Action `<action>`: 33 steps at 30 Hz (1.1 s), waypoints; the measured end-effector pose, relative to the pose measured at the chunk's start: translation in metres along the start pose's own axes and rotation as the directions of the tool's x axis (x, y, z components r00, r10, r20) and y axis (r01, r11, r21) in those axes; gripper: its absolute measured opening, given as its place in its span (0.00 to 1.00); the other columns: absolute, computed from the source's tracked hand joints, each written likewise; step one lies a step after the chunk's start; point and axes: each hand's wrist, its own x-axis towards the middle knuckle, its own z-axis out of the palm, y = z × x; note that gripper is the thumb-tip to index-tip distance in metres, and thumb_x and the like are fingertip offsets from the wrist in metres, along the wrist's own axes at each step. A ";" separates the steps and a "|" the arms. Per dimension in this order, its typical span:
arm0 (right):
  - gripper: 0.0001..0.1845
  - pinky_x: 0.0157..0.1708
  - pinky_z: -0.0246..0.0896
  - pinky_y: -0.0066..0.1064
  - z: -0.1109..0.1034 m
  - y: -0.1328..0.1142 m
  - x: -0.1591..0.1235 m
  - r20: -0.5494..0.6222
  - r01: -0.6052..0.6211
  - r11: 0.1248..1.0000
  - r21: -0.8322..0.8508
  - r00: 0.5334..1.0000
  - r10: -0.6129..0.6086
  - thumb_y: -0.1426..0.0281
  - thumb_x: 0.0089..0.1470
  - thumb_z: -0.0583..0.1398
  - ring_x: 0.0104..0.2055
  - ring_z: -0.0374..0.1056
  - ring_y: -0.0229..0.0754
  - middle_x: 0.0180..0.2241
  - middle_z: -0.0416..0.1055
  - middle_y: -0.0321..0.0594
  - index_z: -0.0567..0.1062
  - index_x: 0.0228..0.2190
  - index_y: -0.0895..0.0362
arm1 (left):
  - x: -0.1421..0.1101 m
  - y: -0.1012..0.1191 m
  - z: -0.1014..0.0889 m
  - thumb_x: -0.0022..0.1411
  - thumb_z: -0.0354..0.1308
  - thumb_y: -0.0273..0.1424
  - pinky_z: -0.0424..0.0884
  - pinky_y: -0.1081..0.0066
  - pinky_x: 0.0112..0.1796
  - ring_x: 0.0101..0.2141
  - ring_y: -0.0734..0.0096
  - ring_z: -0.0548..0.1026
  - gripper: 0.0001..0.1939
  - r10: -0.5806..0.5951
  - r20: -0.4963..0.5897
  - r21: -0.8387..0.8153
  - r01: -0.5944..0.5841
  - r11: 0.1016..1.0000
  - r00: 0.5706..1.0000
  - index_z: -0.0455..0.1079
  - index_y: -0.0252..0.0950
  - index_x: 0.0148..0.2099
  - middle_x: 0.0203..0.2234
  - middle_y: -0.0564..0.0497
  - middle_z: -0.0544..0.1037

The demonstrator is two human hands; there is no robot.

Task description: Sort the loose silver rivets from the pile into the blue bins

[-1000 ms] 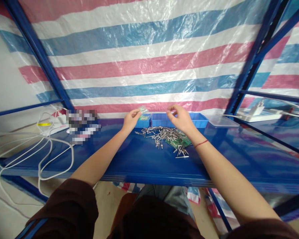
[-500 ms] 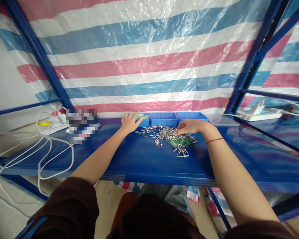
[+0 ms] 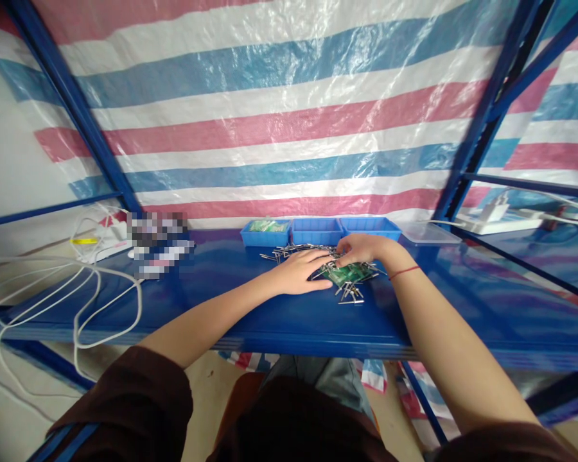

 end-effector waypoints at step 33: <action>0.11 0.20 0.47 0.28 0.007 -0.028 -0.010 0.066 -0.130 0.988 -0.088 0.989 0.136 0.63 0.37 0.61 0.20 0.57 0.35 0.16 0.61 0.35 0.70 0.17 0.58 | 0.008 0.000 0.006 0.64 0.50 0.37 0.57 0.67 0.40 0.43 0.66 0.67 0.12 0.232 -0.124 0.351 -0.177 0.919 0.965 0.73 0.41 0.42 0.38 0.49 0.73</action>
